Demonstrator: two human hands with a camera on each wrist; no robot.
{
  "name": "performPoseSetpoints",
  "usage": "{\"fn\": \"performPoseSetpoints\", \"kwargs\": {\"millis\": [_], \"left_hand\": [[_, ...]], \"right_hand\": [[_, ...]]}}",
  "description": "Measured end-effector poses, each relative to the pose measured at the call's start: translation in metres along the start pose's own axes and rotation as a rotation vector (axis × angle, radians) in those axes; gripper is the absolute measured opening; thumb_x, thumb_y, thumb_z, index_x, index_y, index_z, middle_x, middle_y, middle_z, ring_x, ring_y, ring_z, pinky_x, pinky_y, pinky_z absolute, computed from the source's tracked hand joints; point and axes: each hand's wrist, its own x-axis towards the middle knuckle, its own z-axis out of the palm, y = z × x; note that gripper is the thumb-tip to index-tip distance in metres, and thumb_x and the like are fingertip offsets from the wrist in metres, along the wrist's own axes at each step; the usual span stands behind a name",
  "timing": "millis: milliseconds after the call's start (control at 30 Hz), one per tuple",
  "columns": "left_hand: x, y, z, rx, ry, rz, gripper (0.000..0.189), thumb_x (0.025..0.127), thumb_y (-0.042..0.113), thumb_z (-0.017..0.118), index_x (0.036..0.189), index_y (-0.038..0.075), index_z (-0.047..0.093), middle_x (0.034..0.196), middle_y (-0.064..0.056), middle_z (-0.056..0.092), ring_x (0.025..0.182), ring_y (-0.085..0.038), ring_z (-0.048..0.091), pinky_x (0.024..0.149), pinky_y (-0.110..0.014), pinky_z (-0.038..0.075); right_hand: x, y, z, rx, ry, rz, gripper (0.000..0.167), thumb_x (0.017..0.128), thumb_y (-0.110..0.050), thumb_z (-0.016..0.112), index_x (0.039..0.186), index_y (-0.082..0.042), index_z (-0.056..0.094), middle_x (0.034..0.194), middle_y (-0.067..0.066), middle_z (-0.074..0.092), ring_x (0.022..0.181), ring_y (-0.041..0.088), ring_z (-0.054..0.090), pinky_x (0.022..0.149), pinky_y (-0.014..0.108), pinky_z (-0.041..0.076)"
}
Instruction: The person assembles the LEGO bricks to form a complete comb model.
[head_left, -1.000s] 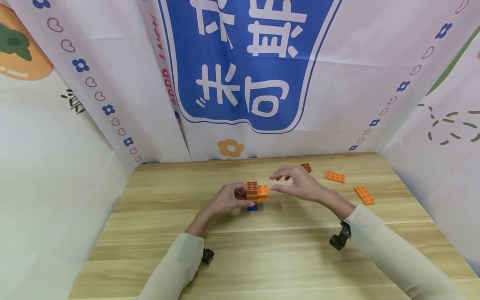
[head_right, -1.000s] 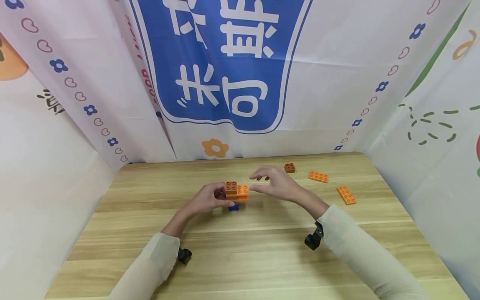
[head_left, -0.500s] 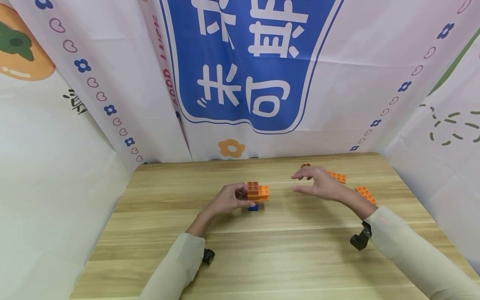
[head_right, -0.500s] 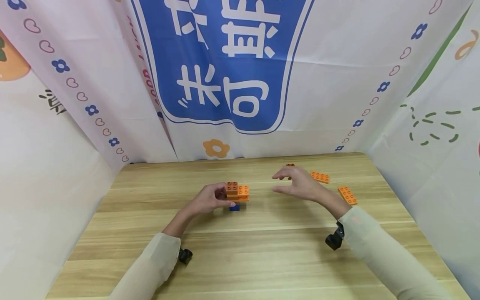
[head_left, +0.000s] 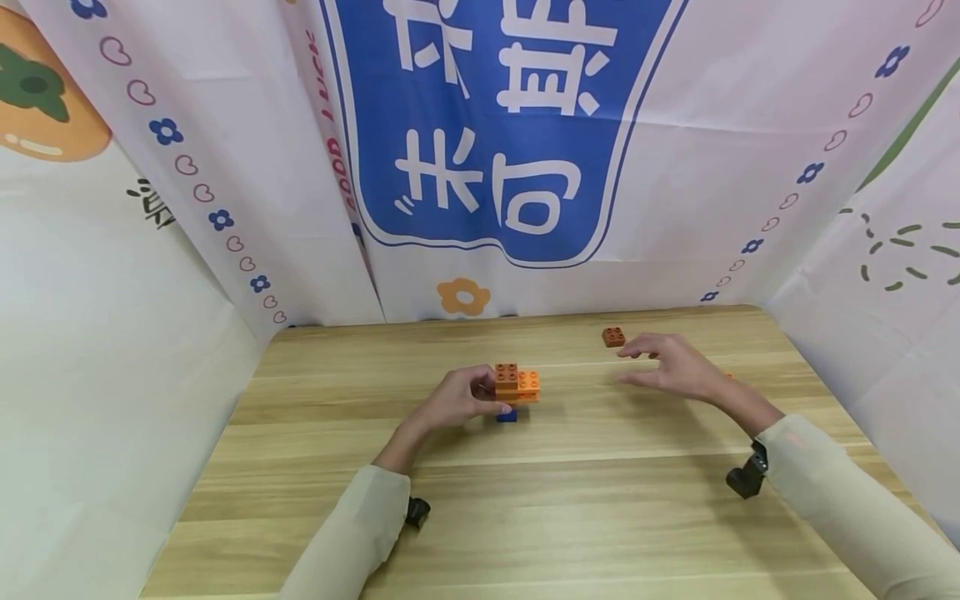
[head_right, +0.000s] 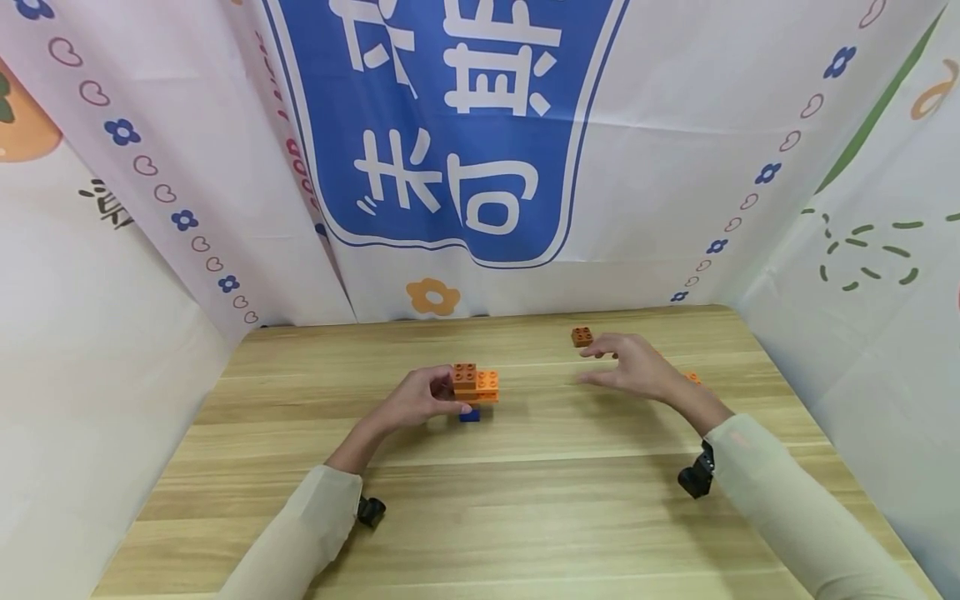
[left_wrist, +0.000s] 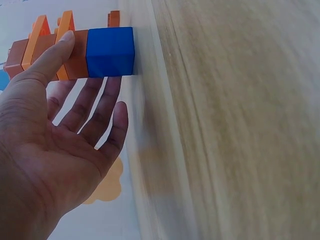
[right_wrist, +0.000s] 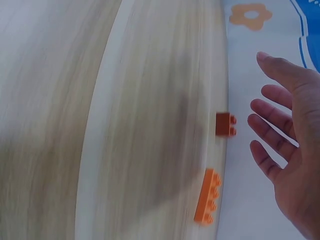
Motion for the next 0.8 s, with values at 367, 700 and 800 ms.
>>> {"fn": "performPoseSetpoints", "kwargs": {"millis": [367, 700, 800], "left_hand": [[0.0, -0.001, -0.001, -0.017, -0.006, 0.004, 0.026, 0.089, 0.019, 0.089, 0.104, 0.011, 0.069, 0.104, -0.001, 0.072, 0.089, -0.016, 0.065, 0.08, -0.028, 0.056], [-0.001, -0.001, -0.001, -0.012, -0.008, 0.005, 0.026, 0.089, 0.02, 0.089, 0.104, 0.013, 0.069, 0.102, 0.0, 0.071, 0.088, -0.017, 0.063, 0.078, -0.027, 0.055], [-0.001, -0.001, -0.001, -0.002, -0.005, 0.018, 0.026, 0.089, 0.02, 0.089, 0.104, 0.012, 0.069, 0.101, 0.0, 0.071, 0.086, -0.017, 0.062, 0.076, -0.027, 0.054]], "right_hand": [[-0.013, 0.025, -0.013, -0.056, 0.005, 0.107, 0.043, 0.088, -0.023, 0.089, 0.122, 0.0, 0.074, 0.119, 0.018, 0.076, 0.108, 0.041, 0.072, 0.092, 0.058, 0.058], [-0.019, 0.045, -0.017, -0.08, 0.02, 0.155, 0.047, 0.091, -0.026, 0.087, 0.126, 0.002, 0.073, 0.125, 0.024, 0.073, 0.112, 0.044, 0.069, 0.093, 0.061, 0.056], [-0.02, 0.049, -0.018, -0.094, 0.014, 0.178, 0.05, 0.091, -0.028, 0.086, 0.127, 0.004, 0.071, 0.125, 0.026, 0.072, 0.113, 0.046, 0.068, 0.094, 0.061, 0.056]]}}
